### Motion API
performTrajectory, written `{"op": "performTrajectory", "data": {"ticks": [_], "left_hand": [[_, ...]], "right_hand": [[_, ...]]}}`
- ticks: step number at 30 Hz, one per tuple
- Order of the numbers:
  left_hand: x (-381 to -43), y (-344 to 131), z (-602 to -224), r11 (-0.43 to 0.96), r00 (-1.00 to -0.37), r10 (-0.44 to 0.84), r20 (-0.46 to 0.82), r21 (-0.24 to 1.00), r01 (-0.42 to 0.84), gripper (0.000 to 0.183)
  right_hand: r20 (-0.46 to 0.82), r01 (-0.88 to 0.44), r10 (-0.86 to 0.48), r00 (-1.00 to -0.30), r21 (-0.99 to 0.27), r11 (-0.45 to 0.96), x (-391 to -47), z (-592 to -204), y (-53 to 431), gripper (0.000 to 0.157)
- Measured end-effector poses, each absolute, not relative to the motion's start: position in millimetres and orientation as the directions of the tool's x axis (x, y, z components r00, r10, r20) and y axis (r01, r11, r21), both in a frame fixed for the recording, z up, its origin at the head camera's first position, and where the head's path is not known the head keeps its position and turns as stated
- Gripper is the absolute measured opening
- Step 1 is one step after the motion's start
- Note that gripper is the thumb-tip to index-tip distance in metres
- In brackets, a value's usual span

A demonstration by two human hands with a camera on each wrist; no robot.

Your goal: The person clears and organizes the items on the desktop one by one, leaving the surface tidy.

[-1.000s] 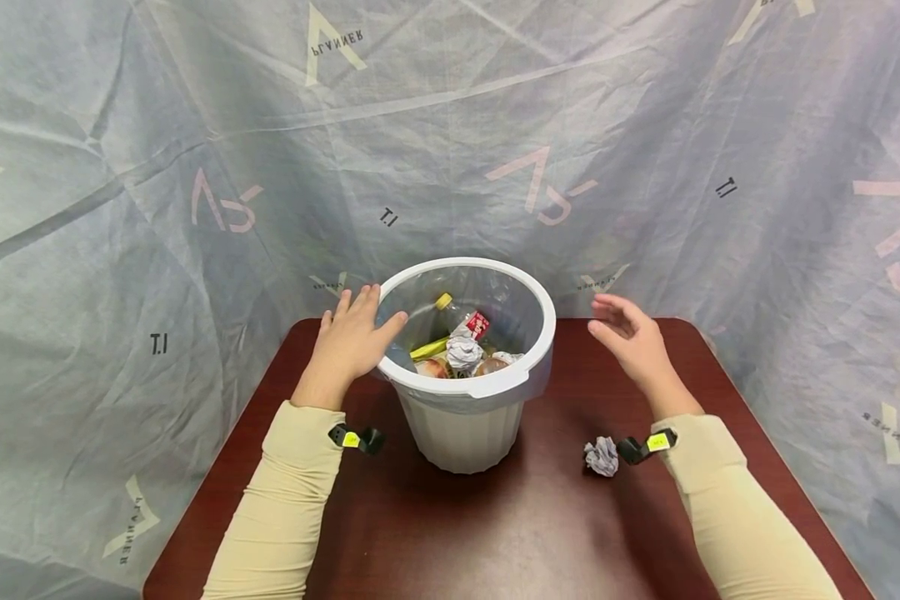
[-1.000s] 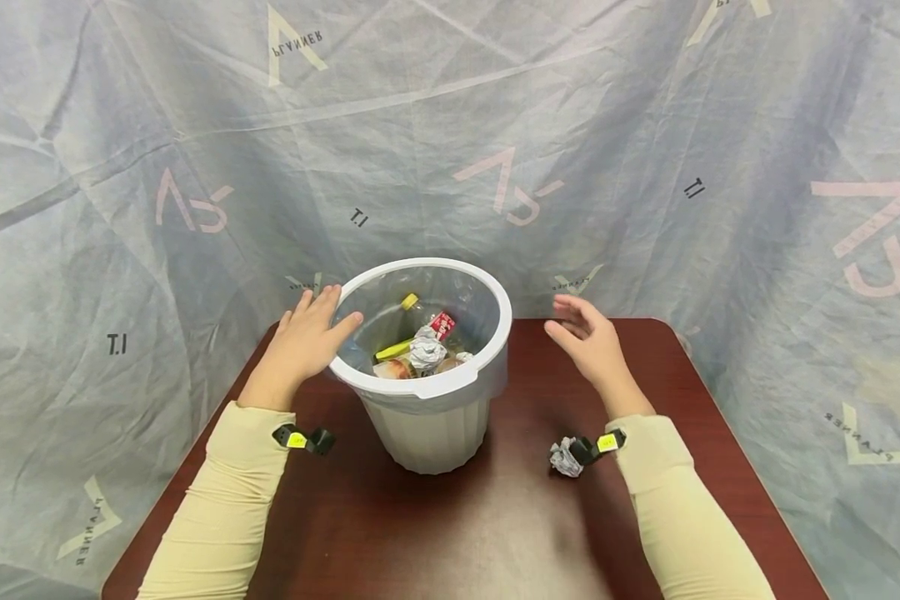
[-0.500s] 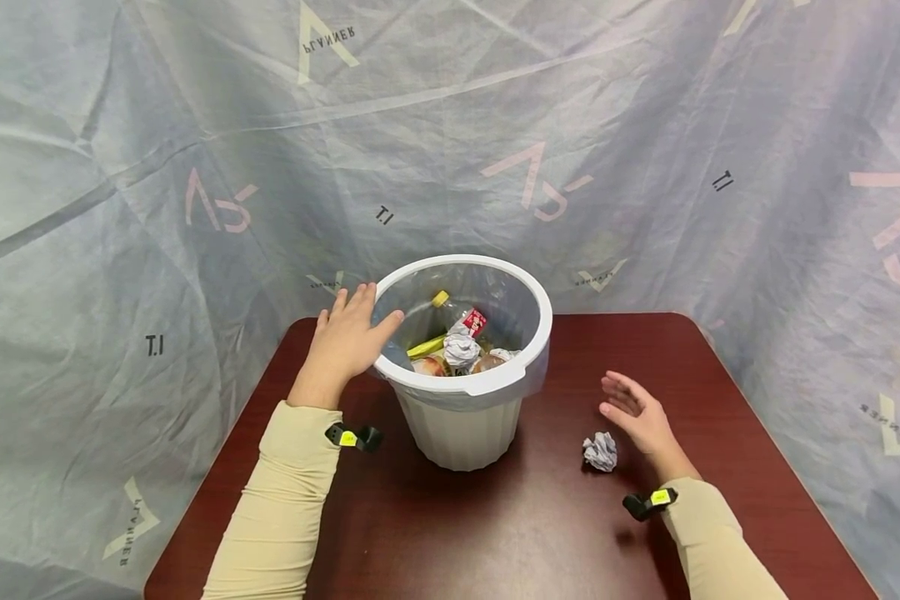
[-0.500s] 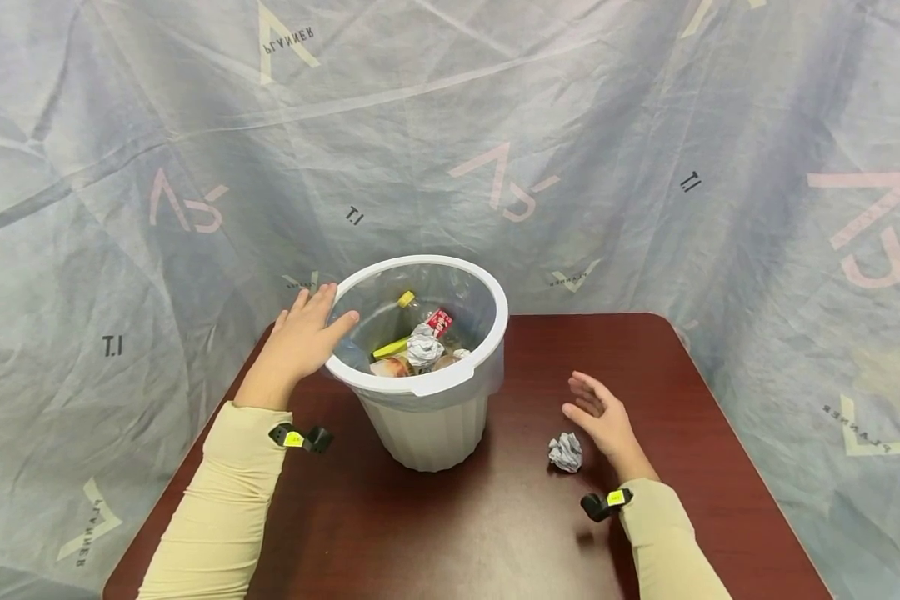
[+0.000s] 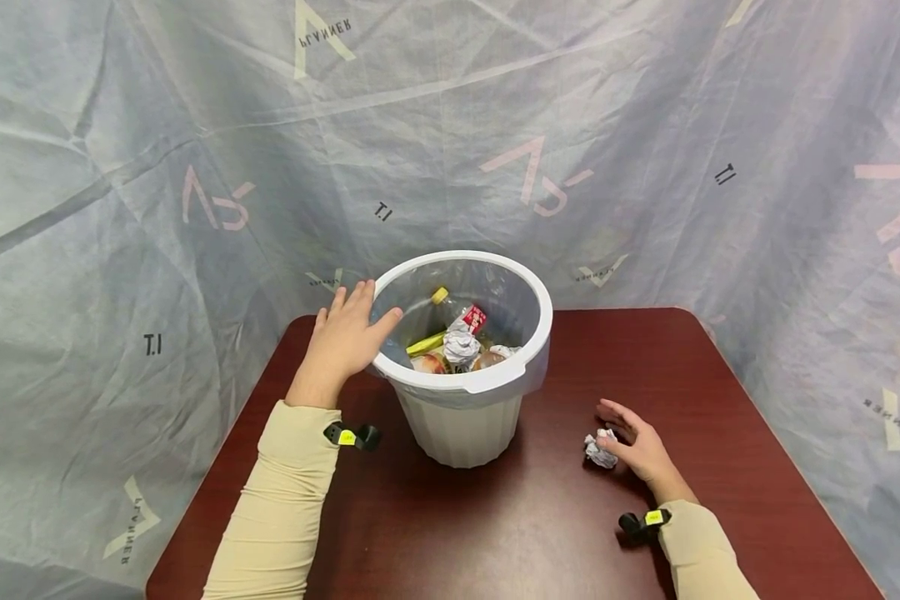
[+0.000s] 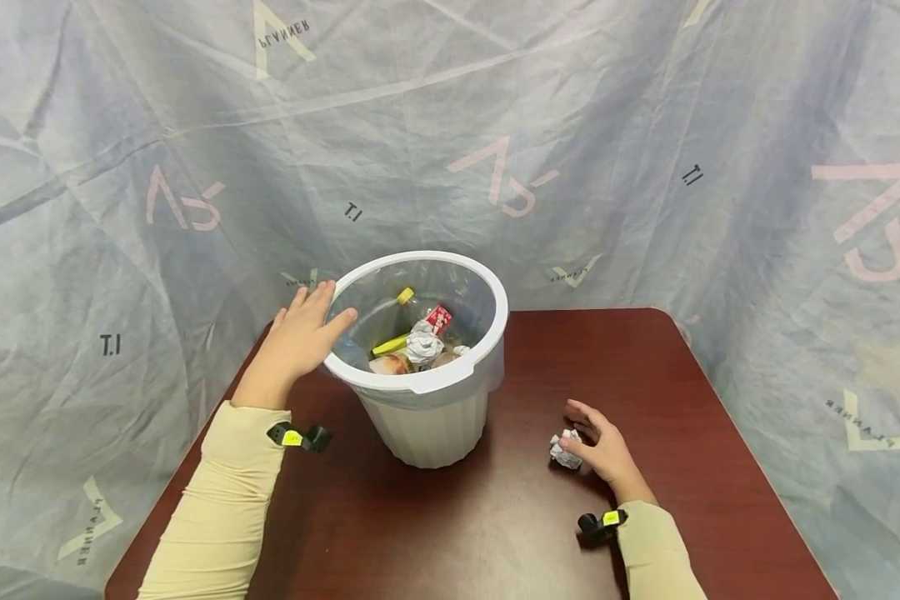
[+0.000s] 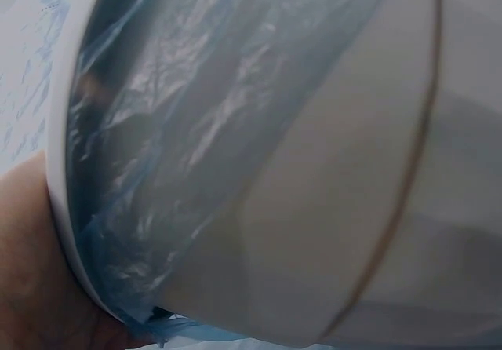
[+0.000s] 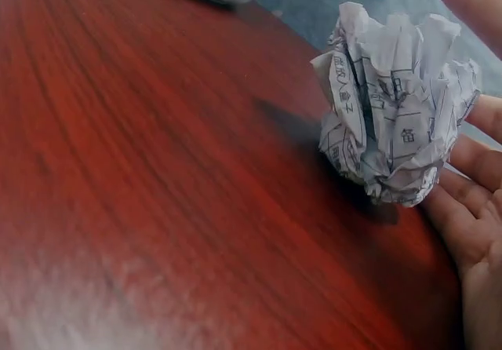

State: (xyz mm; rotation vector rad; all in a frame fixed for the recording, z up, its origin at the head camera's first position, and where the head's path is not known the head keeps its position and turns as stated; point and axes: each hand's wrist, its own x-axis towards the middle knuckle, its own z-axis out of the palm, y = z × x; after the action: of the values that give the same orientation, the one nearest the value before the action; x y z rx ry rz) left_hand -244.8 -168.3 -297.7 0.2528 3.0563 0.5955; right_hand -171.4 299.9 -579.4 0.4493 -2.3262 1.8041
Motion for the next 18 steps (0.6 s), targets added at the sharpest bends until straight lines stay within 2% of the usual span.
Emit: {"op": "performTrajectory", "data": {"ticks": [3,7,9,13,15,18], "left_hand": [[-244.8,-168.2,-298.1,0.913,-0.987,0.161,0.014,0.378,0.154,0.088],[-244.8,-168.8,-297.8,0.913,-0.987,0.162,0.012,0.378,0.154,0.088],[-245.0,-169.1,-298.2,0.913,-0.987,0.162,0.013,0.378,0.155,0.087],[-245.9,-169.3,-299.0,0.912,-0.987,0.162,0.019,0.379,0.157,0.087],[-246.4,-169.5,-299.4,0.911,-0.986,0.163,0.021,0.381,0.158,0.087],[-247.2,-169.4,-299.9,0.91,-0.986,0.164,0.02,0.382,0.16,0.087]], "right_hand": [[0.323,-0.358,-0.169,-0.931,-0.896,0.264,-168.2,-578.8,299.9,0.073],[0.301,-0.352,-0.188,-0.935,-0.853,0.385,-160.0,-573.4,294.5,0.08],[0.301,-0.352,-0.184,-0.936,-0.809,0.47,-159.0,-575.5,292.9,0.075],[0.328,-0.349,-0.145,-0.933,-0.738,0.577,-163.4,-585.2,294.0,0.055],[0.316,-0.325,-0.119,-0.941,-0.75,0.576,-163.5,-584.0,293.6,0.048],[0.245,-0.245,-0.072,-0.967,-0.81,0.533,-163.5,-578.7,293.2,0.047]]}}
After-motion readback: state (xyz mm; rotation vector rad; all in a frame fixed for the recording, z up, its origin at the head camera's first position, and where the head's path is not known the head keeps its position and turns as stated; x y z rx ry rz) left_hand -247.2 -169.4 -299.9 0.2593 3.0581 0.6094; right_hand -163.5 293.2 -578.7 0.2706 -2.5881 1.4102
